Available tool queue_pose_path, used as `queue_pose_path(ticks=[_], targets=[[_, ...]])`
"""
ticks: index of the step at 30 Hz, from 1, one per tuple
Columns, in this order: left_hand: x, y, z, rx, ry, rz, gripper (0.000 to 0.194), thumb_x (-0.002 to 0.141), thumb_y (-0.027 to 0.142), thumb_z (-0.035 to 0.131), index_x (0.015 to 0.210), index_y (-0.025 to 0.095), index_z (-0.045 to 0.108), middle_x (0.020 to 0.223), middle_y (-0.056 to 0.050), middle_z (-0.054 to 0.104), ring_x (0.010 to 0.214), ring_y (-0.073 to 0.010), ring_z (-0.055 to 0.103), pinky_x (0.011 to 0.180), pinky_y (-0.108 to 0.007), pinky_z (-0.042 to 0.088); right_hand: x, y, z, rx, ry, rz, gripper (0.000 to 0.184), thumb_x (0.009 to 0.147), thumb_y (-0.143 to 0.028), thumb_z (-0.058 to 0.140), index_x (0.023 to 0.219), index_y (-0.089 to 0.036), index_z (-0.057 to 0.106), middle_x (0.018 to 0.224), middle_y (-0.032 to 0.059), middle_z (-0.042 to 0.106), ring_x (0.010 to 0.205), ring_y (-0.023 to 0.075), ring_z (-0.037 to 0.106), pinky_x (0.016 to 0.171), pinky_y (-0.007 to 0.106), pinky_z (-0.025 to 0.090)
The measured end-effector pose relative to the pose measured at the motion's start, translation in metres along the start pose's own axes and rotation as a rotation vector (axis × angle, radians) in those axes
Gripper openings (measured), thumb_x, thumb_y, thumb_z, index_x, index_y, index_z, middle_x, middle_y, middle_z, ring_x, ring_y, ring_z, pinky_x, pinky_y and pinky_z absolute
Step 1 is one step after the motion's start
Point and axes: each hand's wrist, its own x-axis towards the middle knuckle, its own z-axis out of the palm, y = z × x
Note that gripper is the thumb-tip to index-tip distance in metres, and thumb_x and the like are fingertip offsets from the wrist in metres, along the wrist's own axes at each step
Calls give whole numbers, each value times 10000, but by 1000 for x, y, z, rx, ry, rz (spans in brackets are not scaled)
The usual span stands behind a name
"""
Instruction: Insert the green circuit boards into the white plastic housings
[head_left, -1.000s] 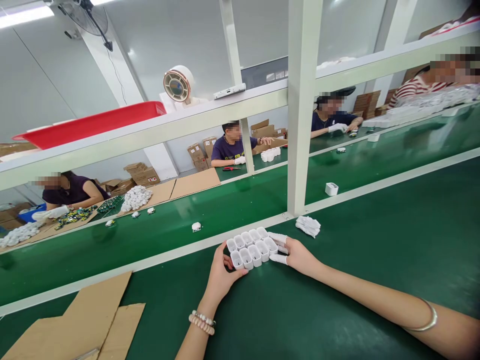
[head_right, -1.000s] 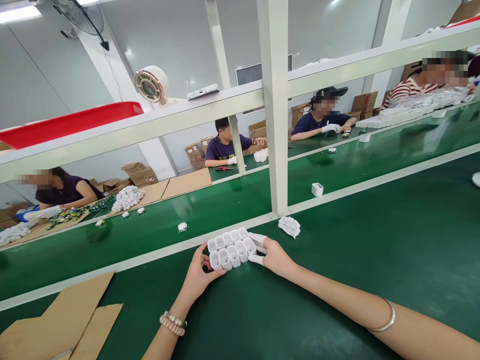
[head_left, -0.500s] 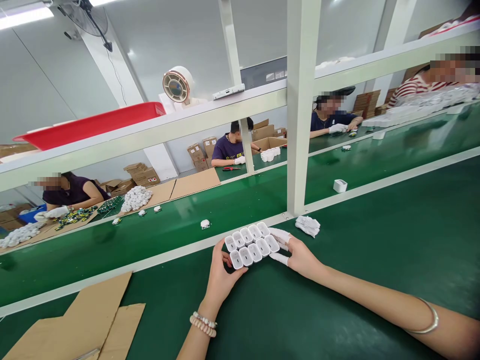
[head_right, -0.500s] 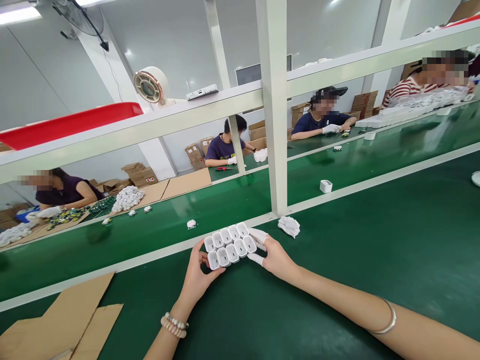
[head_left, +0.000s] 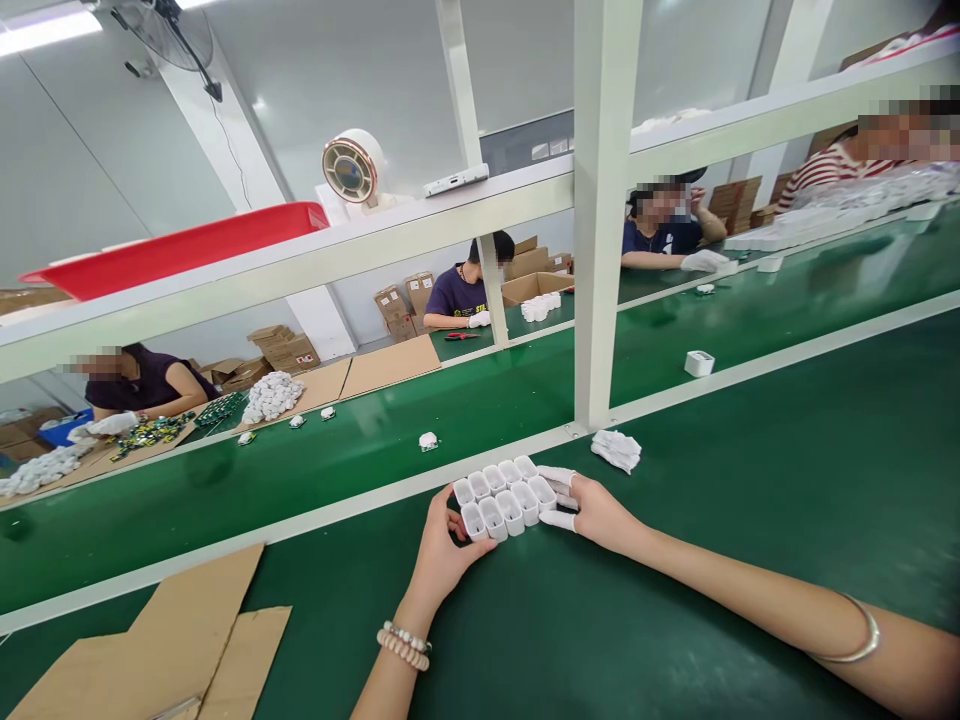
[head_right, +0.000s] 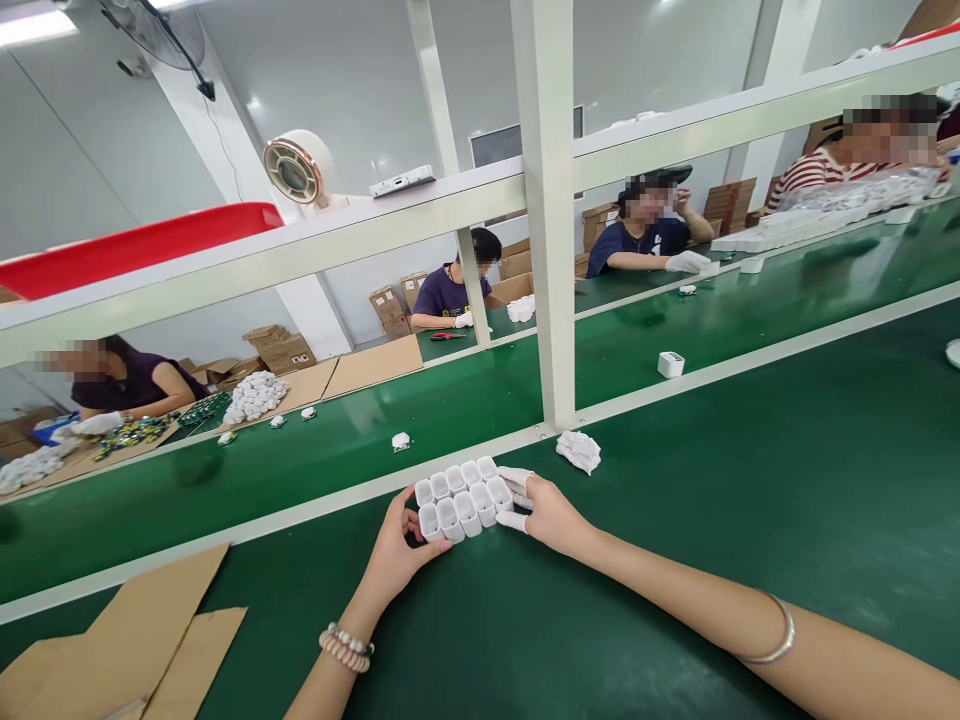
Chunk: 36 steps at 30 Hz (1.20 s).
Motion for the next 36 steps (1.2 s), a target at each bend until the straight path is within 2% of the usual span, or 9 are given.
queue_pose_path(ticks=[4, 12, 19, 26, 31, 36], targets=[[-1, 2, 1, 24, 16, 21, 924, 662, 277, 797, 1429, 193, 289, 821, 15, 525, 749, -160, 546, 770, -338, 483, 0, 5, -1, -16, 14, -57, 717, 708, -315, 787, 1354, -201, 499, 1399, 123, 510, 1301, 327, 473, 1108, 491, 397], [0, 3, -1, 28, -11, -30, 935, 647, 299, 803, 1428, 160, 308, 856, -8, 537, 760, -161, 535, 752, -325, 482, 1, 5, -1, -39, 27, -16, 719, 685, -328, 799, 1339, -204, 527, 1352, 126, 553, 1270, 350, 502, 1077, 513, 430], [4, -3, 1, 32, -11, -8, 933, 653, 301, 800, 1429, 155, 303, 879, -14, 536, 753, -149, 523, 745, -311, 483, 2, 7, -1, -66, 32, -30, 700, 700, -309, 767, 1337, -180, 506, 1366, 148, 536, 1282, 342, 491, 1077, 509, 429], [5, -2, 0, -4, 27, 23, 934, 610, 297, 828, 1399, 123, 361, 802, 5, 545, 706, -144, 539, 697, -292, 479, 2, -4, 3, -110, 55, -49, 696, 689, -300, 775, 1310, -168, 491, 1359, 170, 537, 1274, 331, 503, 1079, 514, 421], [6, -3, 0, -32, 31, 42, 944, 586, 284, 844, 1388, 110, 377, 787, 10, 545, 697, -138, 546, 695, -283, 482, 0, -11, 5, -135, 62, -70, 699, 671, -319, 798, 1290, -180, 504, 1341, 152, 557, 1256, 321, 522, 1077, 500, 427], [10, -8, 0, -49, 27, 80, 927, 593, 266, 845, 1377, 92, 383, 843, -18, 566, 678, -126, 546, 690, -282, 492, -1, -13, 5, -177, 99, -81, 716, 641, -331, 823, 1274, -168, 530, 1318, 162, 575, 1219, 339, 551, 1047, 522, 446]])
